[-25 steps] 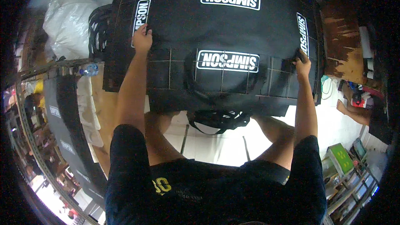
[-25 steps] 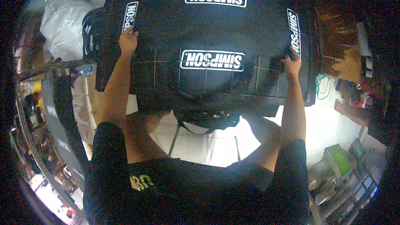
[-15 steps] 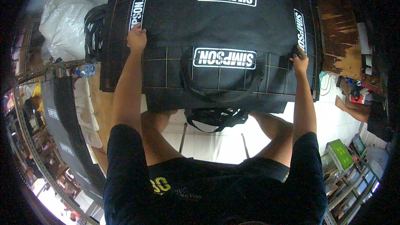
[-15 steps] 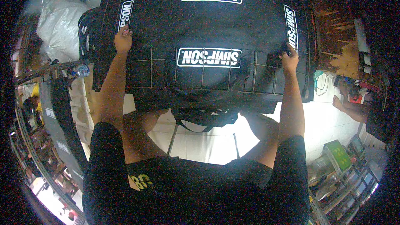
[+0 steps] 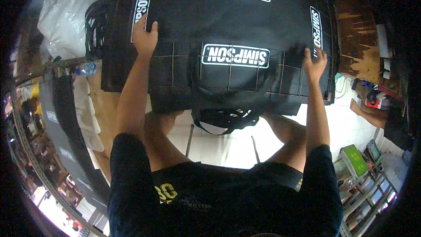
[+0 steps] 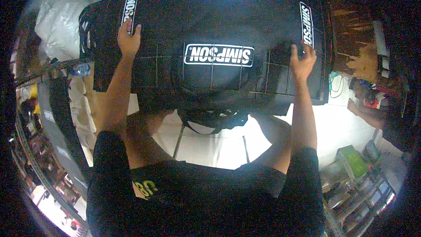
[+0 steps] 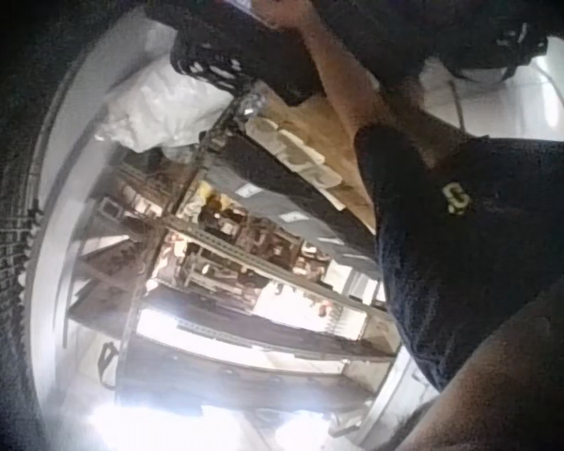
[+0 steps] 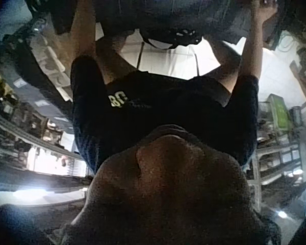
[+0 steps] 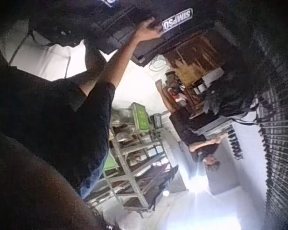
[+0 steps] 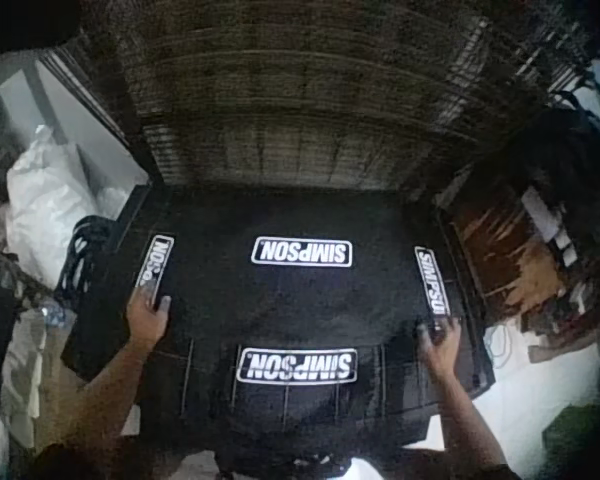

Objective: The person sits on the floor and repeatedly picks up black Simpson-branded bags from a pile, folds them, and stacks them neatly. Another person works at a table in the background.

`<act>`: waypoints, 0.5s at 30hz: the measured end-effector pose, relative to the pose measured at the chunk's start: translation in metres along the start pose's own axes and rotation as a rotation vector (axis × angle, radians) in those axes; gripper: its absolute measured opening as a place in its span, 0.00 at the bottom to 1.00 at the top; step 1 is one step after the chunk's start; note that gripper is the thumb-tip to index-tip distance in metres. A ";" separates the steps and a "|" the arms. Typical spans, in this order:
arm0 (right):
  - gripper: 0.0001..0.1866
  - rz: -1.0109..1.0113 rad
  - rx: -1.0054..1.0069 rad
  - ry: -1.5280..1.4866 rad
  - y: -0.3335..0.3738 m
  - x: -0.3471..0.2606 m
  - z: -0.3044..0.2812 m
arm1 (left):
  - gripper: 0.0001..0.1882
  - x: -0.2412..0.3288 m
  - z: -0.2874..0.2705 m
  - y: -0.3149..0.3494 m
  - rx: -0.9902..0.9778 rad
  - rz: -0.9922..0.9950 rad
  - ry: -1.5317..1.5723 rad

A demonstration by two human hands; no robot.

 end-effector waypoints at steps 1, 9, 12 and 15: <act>0.22 -0.009 -0.026 -0.131 0.006 -0.020 -0.003 | 0.22 0.013 0.000 0.006 0.002 0.063 0.040; 0.39 0.255 -0.540 -0.033 0.067 -0.116 0.012 | 0.20 0.081 -0.011 0.052 -0.276 0.051 0.098; 0.34 0.231 -0.518 -0.056 0.069 -0.110 0.017 | 0.19 0.085 -0.013 0.058 -0.269 0.058 0.088; 0.27 0.272 -0.534 -0.108 0.066 -0.107 0.016 | 0.19 0.083 -0.013 0.061 -0.313 0.048 0.088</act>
Point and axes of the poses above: each hand's wrist, its own y-axis away from the middle knuckle, its own z-axis out of the palm, x = y × z, the point moved 1 cm from there along -y, towards the middle knuckle, and after that the axes turned 11 degrees about -x, right-handed, at the moved point
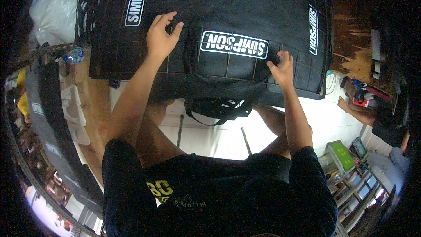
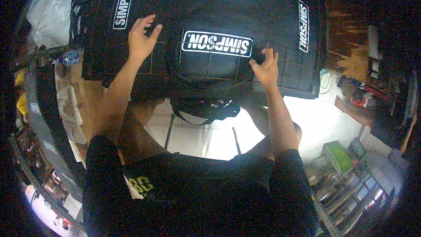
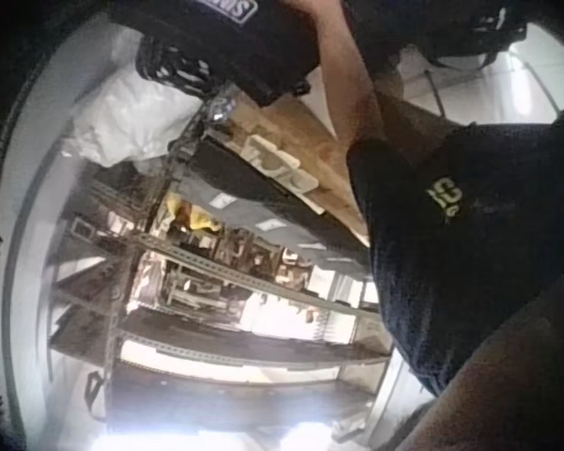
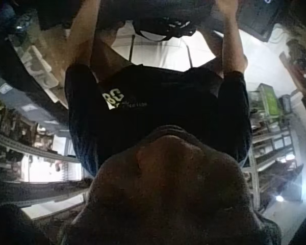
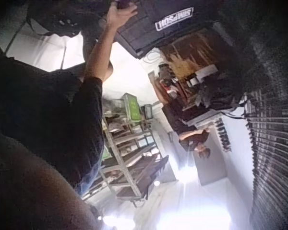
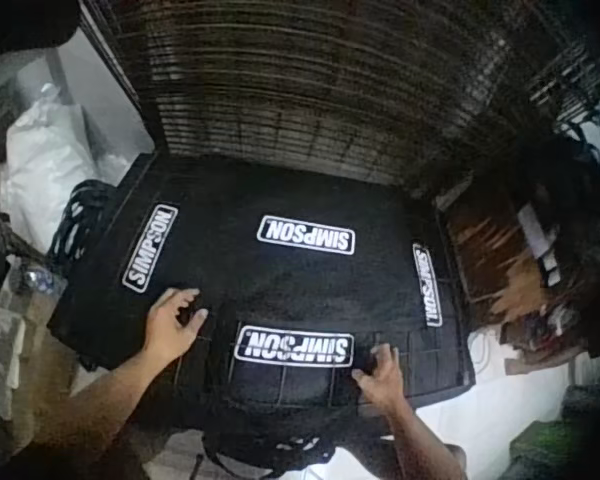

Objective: The person sits on the floor and repeatedly picks up black Simpson-branded bags from a pile, folds them, and stacks them neatly. Another person works at a table in the background.

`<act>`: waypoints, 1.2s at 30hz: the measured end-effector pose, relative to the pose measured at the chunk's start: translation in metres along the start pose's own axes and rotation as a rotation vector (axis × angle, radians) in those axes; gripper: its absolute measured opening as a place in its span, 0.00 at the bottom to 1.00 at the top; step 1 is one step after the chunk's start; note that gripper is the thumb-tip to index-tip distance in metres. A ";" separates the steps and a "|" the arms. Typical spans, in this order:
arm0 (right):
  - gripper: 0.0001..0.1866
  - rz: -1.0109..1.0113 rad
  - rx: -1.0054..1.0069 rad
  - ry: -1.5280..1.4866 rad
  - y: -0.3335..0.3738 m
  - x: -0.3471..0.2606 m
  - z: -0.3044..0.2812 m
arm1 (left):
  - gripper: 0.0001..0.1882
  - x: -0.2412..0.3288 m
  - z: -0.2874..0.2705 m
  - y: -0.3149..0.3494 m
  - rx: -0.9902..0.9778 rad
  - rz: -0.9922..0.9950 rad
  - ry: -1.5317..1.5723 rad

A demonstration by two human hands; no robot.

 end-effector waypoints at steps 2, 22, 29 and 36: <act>0.23 -0.009 0.010 -0.022 -0.001 0.003 0.000 | 0.19 -0.002 0.002 0.002 -0.042 -0.011 0.012; 0.13 -0.122 0.197 0.251 0.009 0.006 0.000 | 0.22 0.005 0.030 0.025 -0.449 -0.064 -0.094; 0.17 -0.252 0.205 0.401 0.014 0.004 0.014 | 0.26 0.008 0.033 0.028 -0.440 -0.070 -0.098; 0.22 -0.171 0.307 0.253 0.002 -0.001 -0.001 | 0.32 0.007 0.035 0.026 -0.220 -0.096 -0.130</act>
Point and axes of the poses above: each hand's wrist, its own y-axis away from the middle knuckle, its own z-axis out of the palm, x = y × z, the point moved 1 cm from there along -y, towards the middle knuckle, and after that the axes turned 11 degrees about -x, right-handed, at the moved point
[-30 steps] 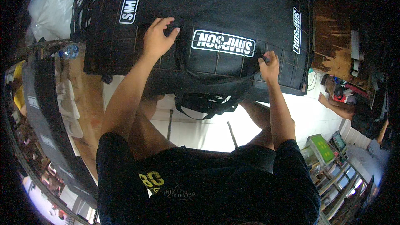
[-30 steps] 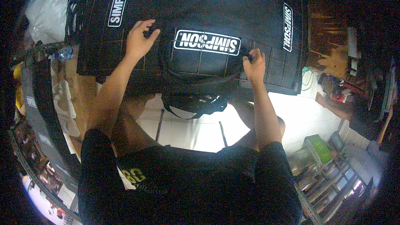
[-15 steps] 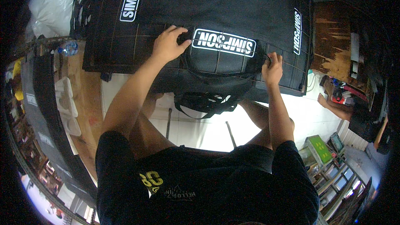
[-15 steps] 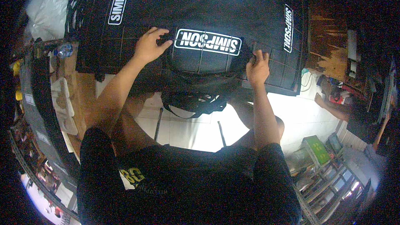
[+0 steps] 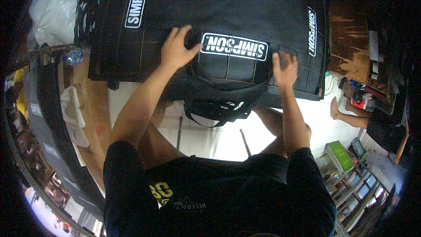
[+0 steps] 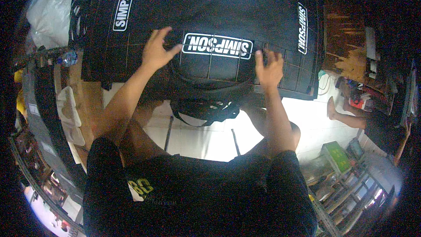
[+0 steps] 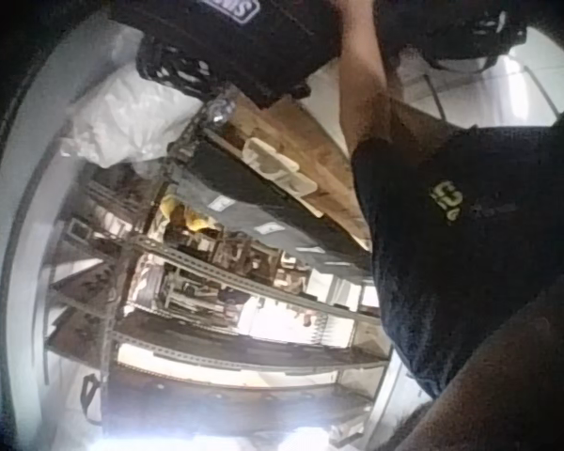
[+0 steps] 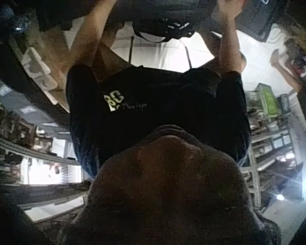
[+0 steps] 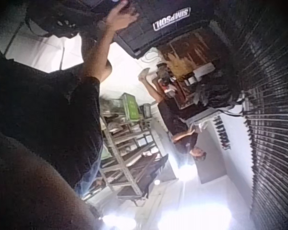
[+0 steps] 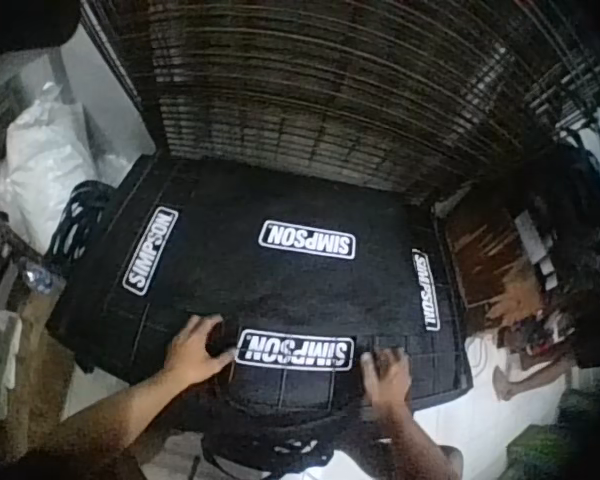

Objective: The person sits on the floor and repeatedly picks up black Simpson-branded bags from a pile, folds them, and stacks them neatly. Another person works at a table in the background.

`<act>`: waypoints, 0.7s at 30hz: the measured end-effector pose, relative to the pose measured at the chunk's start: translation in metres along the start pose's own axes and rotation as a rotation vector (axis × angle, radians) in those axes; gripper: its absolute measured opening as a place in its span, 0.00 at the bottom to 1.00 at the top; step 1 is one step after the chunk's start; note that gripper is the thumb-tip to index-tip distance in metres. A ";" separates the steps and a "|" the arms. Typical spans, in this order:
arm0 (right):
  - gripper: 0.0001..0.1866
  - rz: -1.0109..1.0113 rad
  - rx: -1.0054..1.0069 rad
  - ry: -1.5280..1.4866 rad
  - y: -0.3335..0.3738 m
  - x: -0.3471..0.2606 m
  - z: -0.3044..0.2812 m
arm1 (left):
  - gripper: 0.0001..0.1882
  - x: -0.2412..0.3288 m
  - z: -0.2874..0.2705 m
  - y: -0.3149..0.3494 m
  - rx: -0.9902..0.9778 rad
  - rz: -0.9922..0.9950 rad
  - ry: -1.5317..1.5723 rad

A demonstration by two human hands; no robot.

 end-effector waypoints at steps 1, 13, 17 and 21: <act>0.25 0.035 0.075 0.003 -0.011 0.020 0.001 | 0.33 -0.005 -0.003 -0.010 0.105 0.004 0.005; 0.17 0.489 0.087 -0.165 -0.112 0.148 0.008 | 0.29 -0.066 -0.050 -0.067 0.261 -0.473 -0.012; 0.15 0.515 0.079 -0.106 -0.106 0.144 0.006 | 0.28 -0.061 -0.057 -0.063 0.214 -0.527 -0.057; 0.15 0.515 0.101 -0.156 -0.104 0.149 0.009 | 0.29 -0.088 -0.045 -0.065 0.291 -0.415 -0.108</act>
Point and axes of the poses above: each hand's wrist, its own y-axis away from the middle knuckle, its own z-axis out of the palm, x = y × z, the point moved 1 cm from there along -y, towards the middle knuckle, and after that the axes turned 11 degrees about -x, right-handed, at the moved point
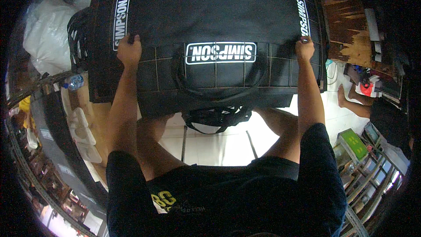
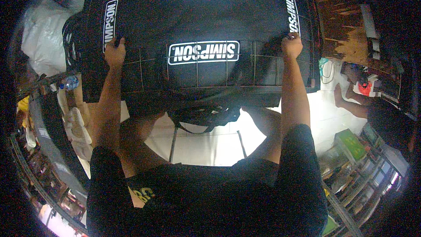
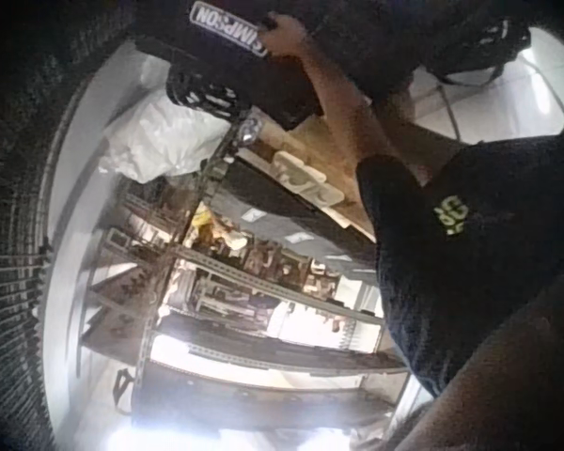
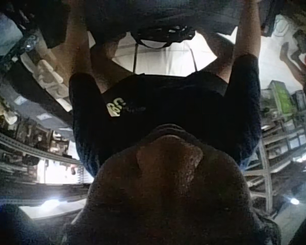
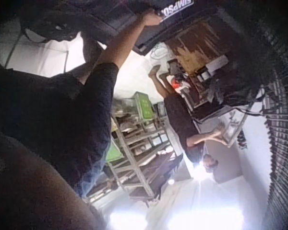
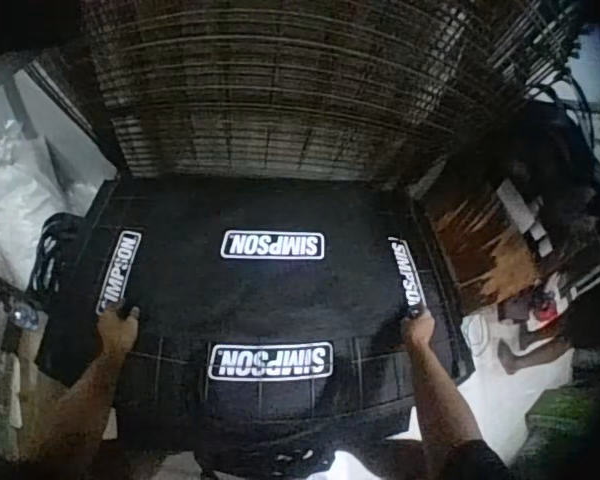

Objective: The person sits on the floor and repeatedly picks up black Simpson-branded bags from a pile, folds them, and stacks them neatly. Another person works at a table in the background.

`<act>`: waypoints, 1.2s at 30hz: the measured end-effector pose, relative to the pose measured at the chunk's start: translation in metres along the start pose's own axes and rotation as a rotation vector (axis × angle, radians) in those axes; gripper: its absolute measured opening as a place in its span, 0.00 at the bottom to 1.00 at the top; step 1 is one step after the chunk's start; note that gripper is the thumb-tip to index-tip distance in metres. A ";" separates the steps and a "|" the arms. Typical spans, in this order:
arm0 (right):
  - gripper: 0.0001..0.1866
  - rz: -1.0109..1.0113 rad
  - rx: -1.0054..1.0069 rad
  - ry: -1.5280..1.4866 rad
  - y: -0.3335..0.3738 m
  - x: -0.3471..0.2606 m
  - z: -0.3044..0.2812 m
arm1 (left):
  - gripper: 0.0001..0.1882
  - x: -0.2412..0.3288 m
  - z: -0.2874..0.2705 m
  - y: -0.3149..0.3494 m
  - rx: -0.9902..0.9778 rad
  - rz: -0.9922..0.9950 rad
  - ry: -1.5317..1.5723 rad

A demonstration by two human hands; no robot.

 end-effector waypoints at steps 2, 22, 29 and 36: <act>0.15 -0.024 0.001 -0.017 -0.001 0.003 -0.001 | 0.26 0.001 0.003 0.000 0.025 0.046 0.018; 0.14 -0.049 -0.016 -0.022 0.002 0.001 -0.010 | 0.28 0.003 0.008 -0.008 -0.034 0.092 0.091; 0.14 -0.217 0.170 0.011 0.019 0.013 -0.034 | 0.33 0.017 -0.007 0.007 0.090 0.146 -0.007; 0.40 -0.127 0.024 -1.536 0.118 0.048 -0.208 | 0.31 0.028 -0.061 0.078 0.130 0.207 0.224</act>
Point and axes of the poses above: each hand's wrist, its own y-axis away from the middle knuckle, its own z-axis out of the palm, x = y × z, the point moved 1 cm from there along -y, towards the middle knuckle, and after that the axes turned 11 degrees about -x, right-handed, at the moved point
